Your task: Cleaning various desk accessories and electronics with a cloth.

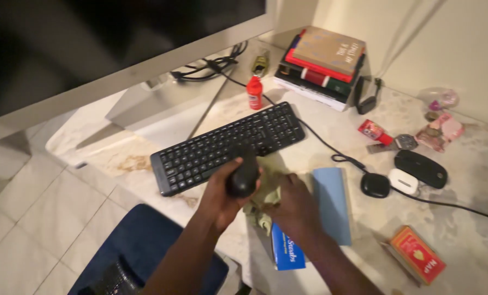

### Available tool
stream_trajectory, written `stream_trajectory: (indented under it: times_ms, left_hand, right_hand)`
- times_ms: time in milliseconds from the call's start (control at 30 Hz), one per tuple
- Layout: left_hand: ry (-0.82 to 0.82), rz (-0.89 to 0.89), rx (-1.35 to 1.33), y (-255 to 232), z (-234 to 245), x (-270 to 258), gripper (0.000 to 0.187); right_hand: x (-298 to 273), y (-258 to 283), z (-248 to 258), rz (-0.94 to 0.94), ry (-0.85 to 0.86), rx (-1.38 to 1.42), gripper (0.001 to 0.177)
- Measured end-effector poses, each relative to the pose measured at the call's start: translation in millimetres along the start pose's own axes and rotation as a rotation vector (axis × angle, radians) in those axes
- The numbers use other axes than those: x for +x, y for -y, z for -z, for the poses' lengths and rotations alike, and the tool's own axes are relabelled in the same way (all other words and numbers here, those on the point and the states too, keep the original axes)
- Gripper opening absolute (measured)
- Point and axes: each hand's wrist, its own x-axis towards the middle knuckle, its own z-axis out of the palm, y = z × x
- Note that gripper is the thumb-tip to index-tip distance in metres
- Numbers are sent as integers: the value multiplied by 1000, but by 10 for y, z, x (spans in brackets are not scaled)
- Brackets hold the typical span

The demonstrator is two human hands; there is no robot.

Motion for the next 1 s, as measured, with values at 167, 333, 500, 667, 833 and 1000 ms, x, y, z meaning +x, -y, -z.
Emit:
stream_trajectory:
  times_ms: [167,333,500,667,833,1000]
  left_hand:
    - [8,-52,99,43,180,-57,30]
    - [-67,-195,174,117,107,-83,30]
    - [2,-123,167,392,-174,-165,42]
    - [296,-96,28,983,-586,-483,35]
    - [57,29,250,1245,-1075,-946,42]
    - [-21,-33,294,1354,-1387,-1321,40]
  right_hand:
    - [137,-447,-430,-219,16,469,48]
    - [-41,-441,196,-425,-19,1376,28]
    - [-470,45,740,-37,-49,1149,24]
    - [-783,76,766,395,-166,477,39]
    - [-912,-79,973,495,-242,343,48]
    - [-780,-285,961,8,-349,801,37]
